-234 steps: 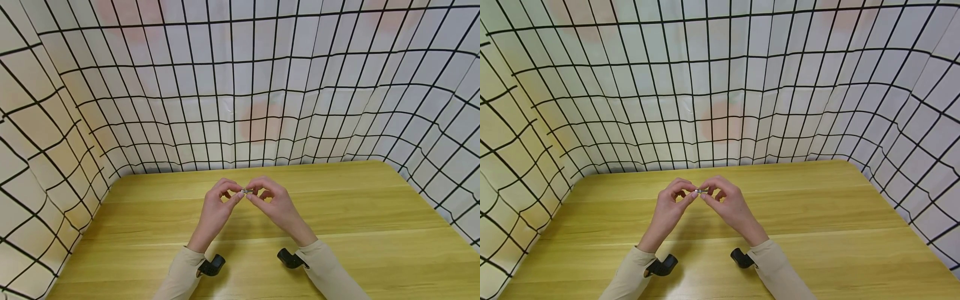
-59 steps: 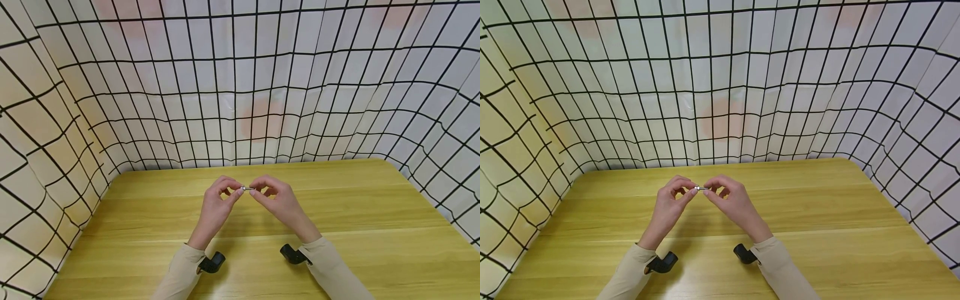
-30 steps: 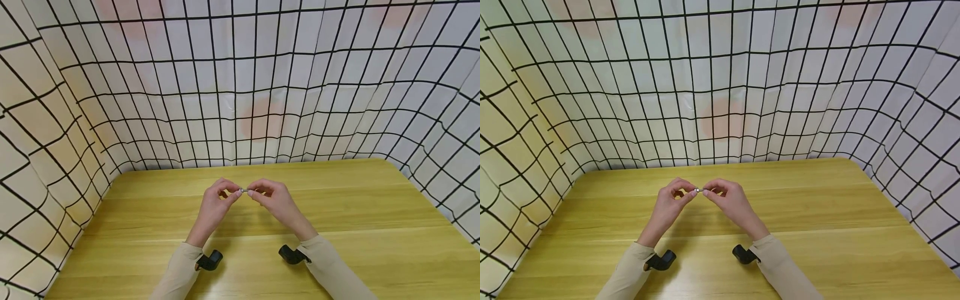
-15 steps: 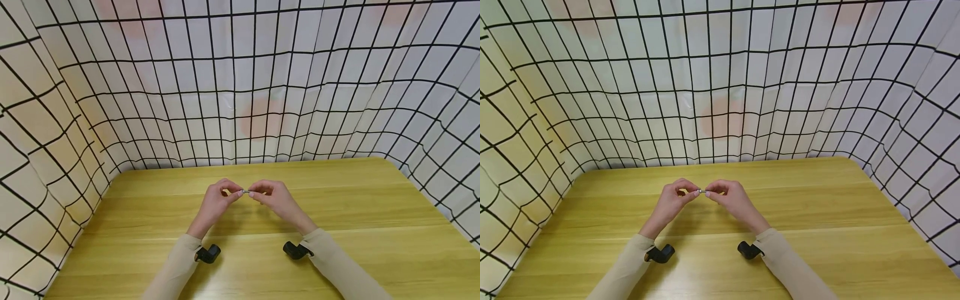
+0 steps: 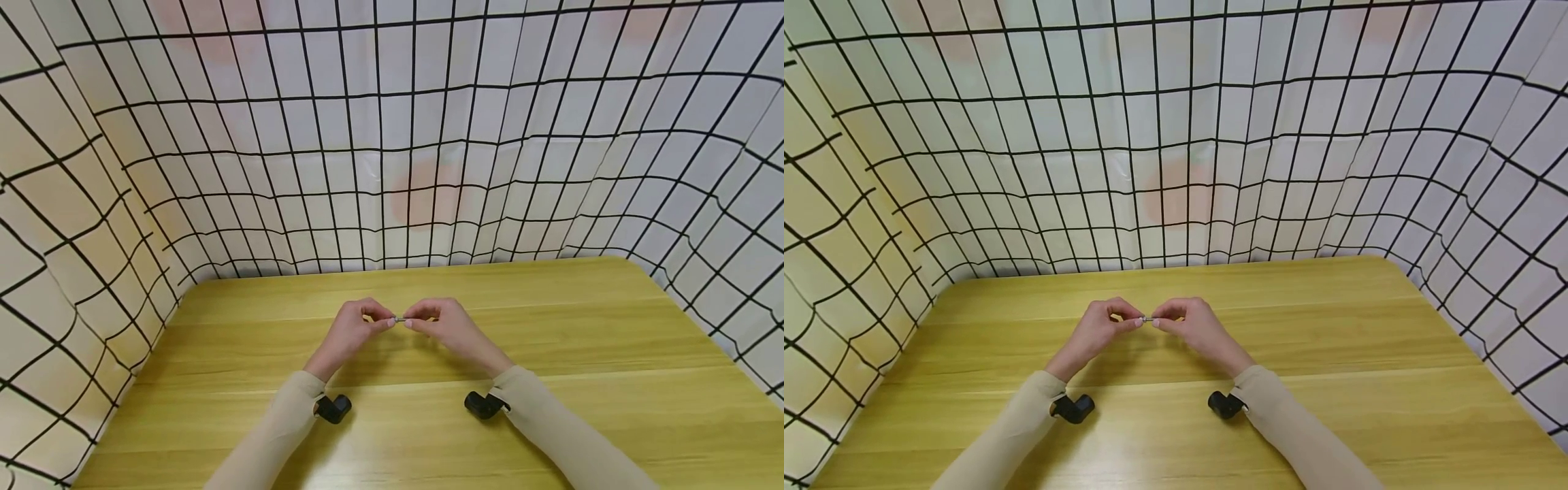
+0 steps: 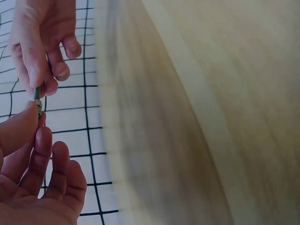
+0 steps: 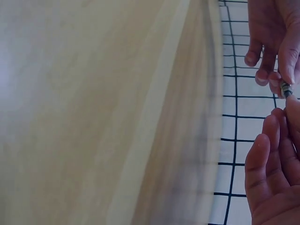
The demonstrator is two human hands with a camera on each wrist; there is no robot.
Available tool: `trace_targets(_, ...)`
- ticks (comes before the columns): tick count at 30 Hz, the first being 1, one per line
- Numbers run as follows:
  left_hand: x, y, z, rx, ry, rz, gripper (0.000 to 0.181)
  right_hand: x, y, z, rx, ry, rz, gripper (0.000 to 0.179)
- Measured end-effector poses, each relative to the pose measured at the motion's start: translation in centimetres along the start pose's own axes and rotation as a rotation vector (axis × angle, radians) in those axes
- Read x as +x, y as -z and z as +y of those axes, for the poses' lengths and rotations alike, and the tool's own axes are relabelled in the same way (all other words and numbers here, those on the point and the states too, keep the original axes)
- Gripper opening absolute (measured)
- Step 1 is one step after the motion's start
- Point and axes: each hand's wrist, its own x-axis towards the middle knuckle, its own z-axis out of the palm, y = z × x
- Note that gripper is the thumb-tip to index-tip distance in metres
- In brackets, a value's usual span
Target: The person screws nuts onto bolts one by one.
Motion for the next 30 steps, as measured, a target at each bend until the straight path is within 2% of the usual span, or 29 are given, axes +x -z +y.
trace_targets(15,0.6,-0.2,-1.2,0.008,0.026,-0.059,0.005,1.1,0.1,0.7,-0.069,-0.040,-0.079,0.009)
trace_targets(19,0.9,-0.3,-1.5,0.024,0.059,-0.084,0.006,1.4,-0.1,1.2,-0.060,-0.075,-0.093,0.008)
trace_targets(24,1.1,-0.4,-1.8,0.052,0.088,-0.122,0.005,1.6,-0.2,1.4,-0.048,-0.081,-0.123,0.010)
trace_targets(30,1.3,-0.5,-2.0,0.064,0.070,-0.153,0.005,1.8,-0.4,1.4,-0.072,-0.088,-0.128,0.008)
